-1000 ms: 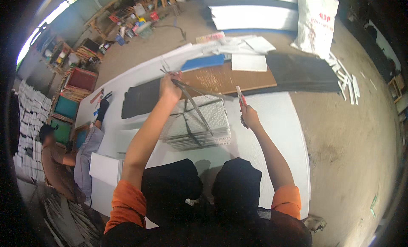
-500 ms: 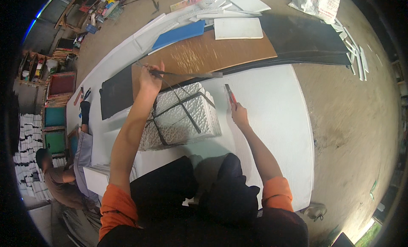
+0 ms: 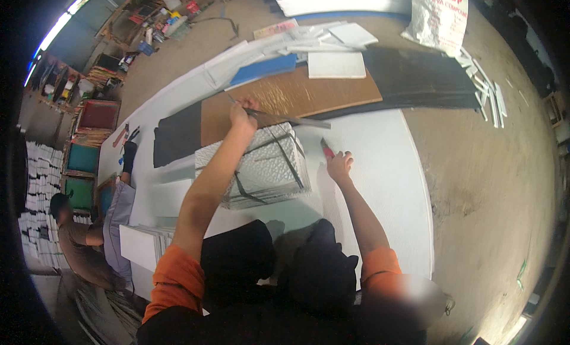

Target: The person stacks white rectangular boards on a table and secures them with a black strap. They then use a utility knife to cut the strap and place a blue sheet on top of the stack. The person also handles a large curved white board, placing it on the table.

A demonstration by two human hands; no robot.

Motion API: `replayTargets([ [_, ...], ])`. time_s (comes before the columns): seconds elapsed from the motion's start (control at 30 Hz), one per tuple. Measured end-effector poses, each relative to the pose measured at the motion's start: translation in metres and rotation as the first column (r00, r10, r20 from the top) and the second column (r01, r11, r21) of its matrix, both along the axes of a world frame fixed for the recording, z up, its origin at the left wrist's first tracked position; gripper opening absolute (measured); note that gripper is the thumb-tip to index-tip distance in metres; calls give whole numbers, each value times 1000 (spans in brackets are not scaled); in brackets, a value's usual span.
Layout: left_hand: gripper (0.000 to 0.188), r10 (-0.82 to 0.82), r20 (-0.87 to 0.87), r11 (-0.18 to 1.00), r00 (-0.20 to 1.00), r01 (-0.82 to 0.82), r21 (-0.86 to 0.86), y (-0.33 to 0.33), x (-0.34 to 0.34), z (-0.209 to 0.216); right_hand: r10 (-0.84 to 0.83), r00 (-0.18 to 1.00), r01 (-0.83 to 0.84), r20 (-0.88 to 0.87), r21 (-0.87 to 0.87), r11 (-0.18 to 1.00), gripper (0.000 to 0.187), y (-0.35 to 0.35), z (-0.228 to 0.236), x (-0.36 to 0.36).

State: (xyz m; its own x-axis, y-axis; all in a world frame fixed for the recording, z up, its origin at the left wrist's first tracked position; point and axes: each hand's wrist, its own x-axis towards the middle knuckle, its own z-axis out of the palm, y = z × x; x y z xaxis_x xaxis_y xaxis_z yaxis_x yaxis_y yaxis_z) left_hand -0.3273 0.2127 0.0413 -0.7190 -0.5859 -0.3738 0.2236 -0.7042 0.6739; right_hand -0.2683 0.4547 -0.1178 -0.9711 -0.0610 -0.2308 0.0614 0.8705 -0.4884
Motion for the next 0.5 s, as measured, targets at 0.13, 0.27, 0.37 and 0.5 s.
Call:
replayTargets([
  [0.13,16,-31,-76,997,997,37,75,10,4,40,-195,838,-108,-510,-504,857,44,-2,103,-51],
  [0.27,13,-10,-197,966,980,60,251,28,1,90,113,908,-373,-405,-652,661,50,-30,236,-72],
  [0.37,13,-54,-254,991,966,84,106,43,-2,109,349,931,-262,-104,-857,444,51,-57,276,-72],
  [0.5,11,-91,-333,985,938,134,108,27,-23,106,608,781,-146,142,-905,399,49,-80,268,-67],
])
